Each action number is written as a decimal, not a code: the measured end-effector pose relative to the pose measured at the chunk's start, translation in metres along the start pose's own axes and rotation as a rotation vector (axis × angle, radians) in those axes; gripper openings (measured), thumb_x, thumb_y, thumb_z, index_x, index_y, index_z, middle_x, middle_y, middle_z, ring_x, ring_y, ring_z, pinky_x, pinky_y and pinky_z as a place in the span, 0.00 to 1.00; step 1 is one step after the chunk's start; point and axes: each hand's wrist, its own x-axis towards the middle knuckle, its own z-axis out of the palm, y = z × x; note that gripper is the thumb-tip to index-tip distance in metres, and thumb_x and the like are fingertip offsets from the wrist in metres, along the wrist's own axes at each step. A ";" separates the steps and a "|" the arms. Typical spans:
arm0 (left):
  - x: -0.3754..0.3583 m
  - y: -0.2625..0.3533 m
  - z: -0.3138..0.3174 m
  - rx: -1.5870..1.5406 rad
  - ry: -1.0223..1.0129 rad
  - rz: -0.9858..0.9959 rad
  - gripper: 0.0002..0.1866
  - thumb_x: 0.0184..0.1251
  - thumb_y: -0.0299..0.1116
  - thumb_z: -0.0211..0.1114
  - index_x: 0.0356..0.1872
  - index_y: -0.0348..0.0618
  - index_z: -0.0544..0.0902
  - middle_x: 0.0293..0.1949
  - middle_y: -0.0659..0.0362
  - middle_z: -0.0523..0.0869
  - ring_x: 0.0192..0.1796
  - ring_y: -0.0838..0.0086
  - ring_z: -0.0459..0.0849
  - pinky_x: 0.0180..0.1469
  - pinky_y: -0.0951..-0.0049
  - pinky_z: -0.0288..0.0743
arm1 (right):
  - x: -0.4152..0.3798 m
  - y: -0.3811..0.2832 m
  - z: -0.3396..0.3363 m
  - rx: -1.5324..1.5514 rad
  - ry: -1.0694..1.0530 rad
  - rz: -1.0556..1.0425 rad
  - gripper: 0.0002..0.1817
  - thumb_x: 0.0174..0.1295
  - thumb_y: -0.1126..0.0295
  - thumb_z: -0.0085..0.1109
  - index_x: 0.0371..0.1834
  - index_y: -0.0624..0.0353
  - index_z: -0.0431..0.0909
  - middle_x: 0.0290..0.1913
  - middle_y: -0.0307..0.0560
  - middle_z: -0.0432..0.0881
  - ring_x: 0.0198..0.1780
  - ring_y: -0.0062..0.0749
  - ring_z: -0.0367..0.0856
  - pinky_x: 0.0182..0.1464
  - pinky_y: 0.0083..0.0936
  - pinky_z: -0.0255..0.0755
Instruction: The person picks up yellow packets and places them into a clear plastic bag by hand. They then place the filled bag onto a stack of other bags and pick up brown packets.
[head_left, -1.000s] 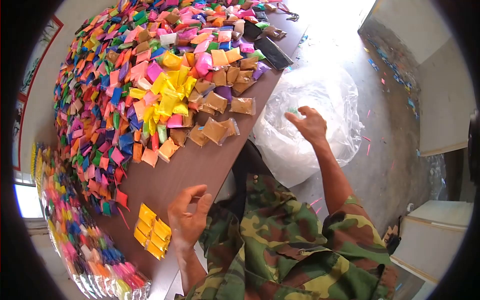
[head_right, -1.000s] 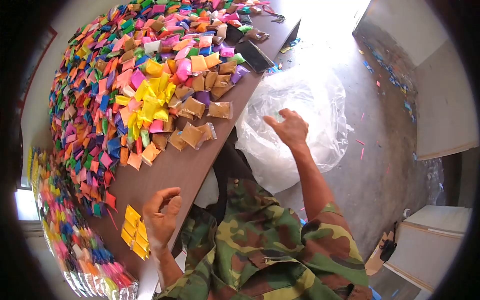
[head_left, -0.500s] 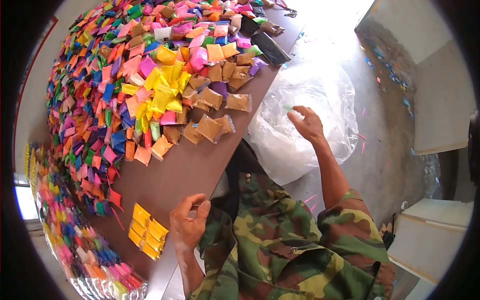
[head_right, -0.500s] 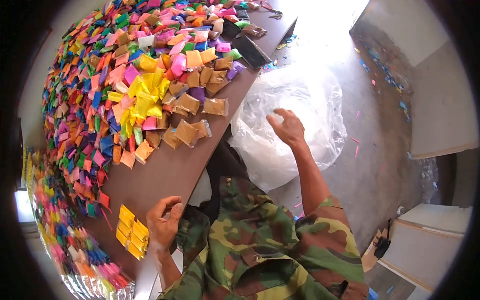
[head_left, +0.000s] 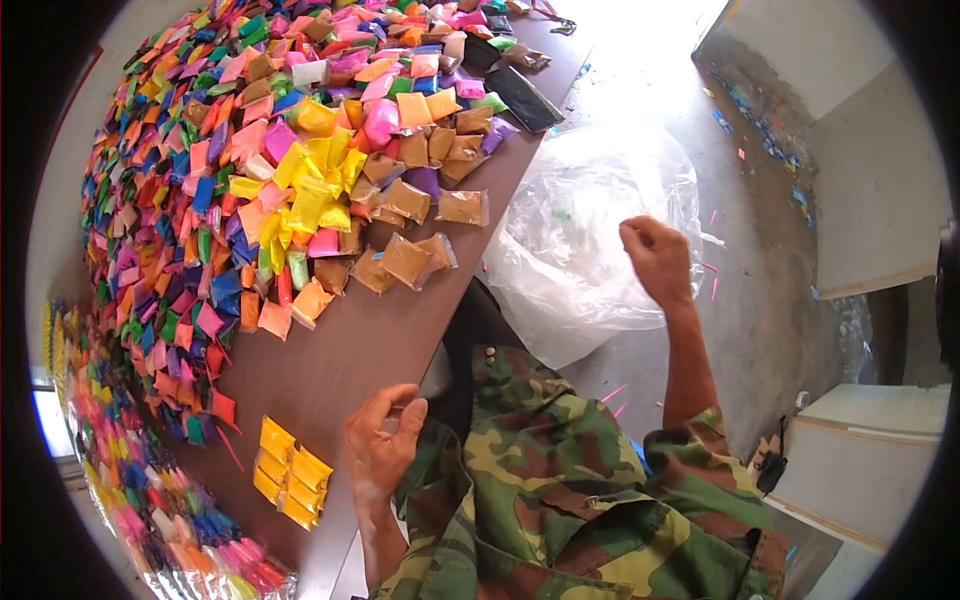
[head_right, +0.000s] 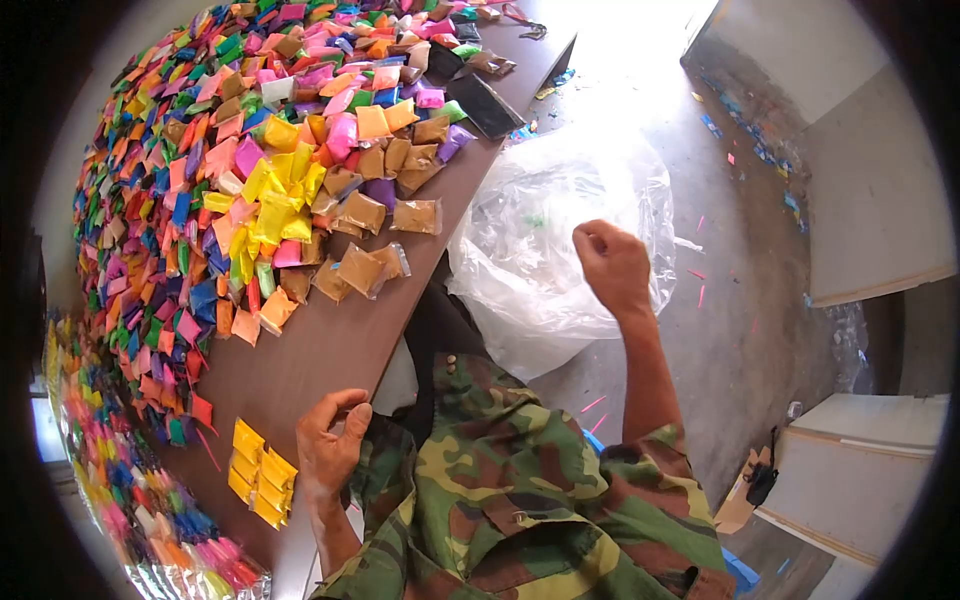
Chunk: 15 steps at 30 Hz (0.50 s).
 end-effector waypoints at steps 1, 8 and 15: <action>0.000 0.000 0.000 -0.012 -0.002 -0.002 0.17 0.76 0.39 0.78 0.55 0.37 0.91 0.47 0.48 0.96 0.46 0.62 0.96 0.50 0.66 0.88 | 0.001 -0.013 -0.011 0.250 -0.023 0.024 0.08 0.74 0.69 0.68 0.43 0.62 0.91 0.31 0.42 0.91 0.32 0.29 0.88 0.37 0.29 0.80; 0.008 0.021 0.013 -0.040 0.197 0.215 0.31 0.62 0.34 0.88 0.66 0.39 0.87 0.58 0.48 0.93 0.54 0.61 0.94 0.51 0.67 0.88 | -0.032 -0.110 -0.028 1.052 -0.283 0.034 0.08 0.82 0.71 0.57 0.47 0.64 0.84 0.40 0.48 0.90 0.33 0.27 0.88 0.31 0.22 0.78; 0.023 0.071 0.010 0.074 0.119 0.467 0.62 0.50 0.38 0.94 0.84 0.36 0.63 0.74 0.44 0.81 0.65 0.52 0.89 0.61 0.62 0.87 | -0.070 -0.190 -0.013 1.230 -0.722 0.135 0.10 0.83 0.70 0.55 0.54 0.66 0.82 0.55 0.55 0.91 0.31 0.33 0.93 0.28 0.24 0.82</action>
